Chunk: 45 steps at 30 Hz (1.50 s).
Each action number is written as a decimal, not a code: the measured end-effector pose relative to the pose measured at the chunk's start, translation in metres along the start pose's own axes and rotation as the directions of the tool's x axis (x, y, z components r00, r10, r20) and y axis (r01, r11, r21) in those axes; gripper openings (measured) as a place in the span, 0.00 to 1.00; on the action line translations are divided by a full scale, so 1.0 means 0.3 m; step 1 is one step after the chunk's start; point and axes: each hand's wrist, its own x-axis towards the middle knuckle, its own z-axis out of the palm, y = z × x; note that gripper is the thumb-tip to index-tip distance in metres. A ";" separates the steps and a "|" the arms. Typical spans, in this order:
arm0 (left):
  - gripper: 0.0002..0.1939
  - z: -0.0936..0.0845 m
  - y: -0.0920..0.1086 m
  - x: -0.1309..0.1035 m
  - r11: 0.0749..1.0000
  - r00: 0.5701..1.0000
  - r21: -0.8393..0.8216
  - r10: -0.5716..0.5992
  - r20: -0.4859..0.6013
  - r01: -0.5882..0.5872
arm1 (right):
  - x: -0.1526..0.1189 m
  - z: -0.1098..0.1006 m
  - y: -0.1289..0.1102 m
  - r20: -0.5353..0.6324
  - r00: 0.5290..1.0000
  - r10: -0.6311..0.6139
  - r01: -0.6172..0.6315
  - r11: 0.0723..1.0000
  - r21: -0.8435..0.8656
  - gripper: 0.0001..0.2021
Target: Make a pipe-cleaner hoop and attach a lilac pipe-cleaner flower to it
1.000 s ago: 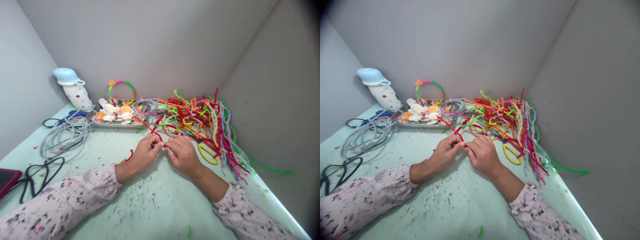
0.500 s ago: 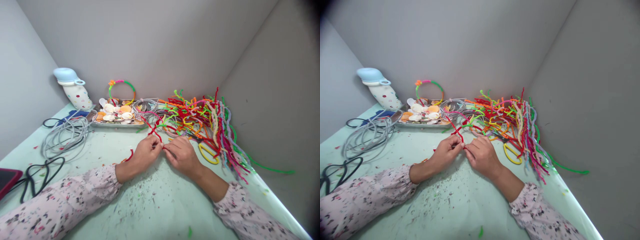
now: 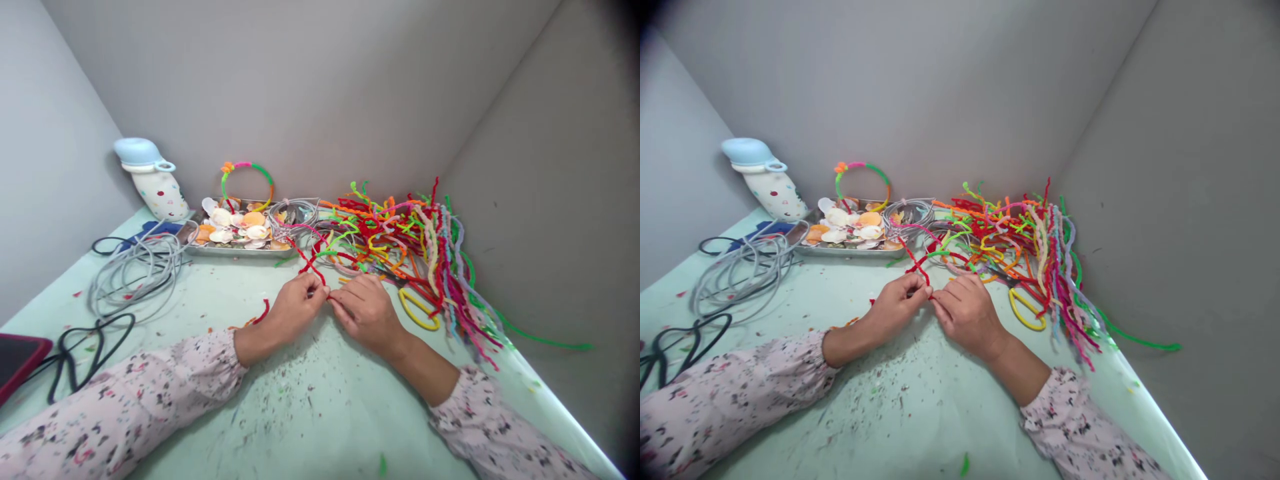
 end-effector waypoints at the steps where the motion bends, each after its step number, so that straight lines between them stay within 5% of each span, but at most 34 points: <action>1: 0.11 -0.001 -0.001 -0.001 1.000 1.000 -0.021 0.013 0.003 -0.013 | 0.001 0.001 0.001 -0.004 1.000 0.011 -0.011 1.000 0.010 0.06; 11: 0.05 -0.002 -0.005 -0.013 0.988 0.985 -0.036 0.148 -0.086 -0.152 | 0.009 -0.005 0.010 -0.053 0.990 0.128 -0.124 0.990 0.071 0.05; 22: 0.12 0.001 -0.019 -0.014 0.943 0.935 0.019 0.332 -0.128 -0.332 | 0.012 -0.005 0.004 -0.064 0.987 0.150 -0.146 0.987 0.067 0.06; 45: 0.11 0.000 -0.031 -0.006 0.915 0.905 0.115 0.400 -0.144 -0.386 | 0.010 -0.001 0.006 -0.074 0.988 0.138 -0.132 0.988 0.078 0.06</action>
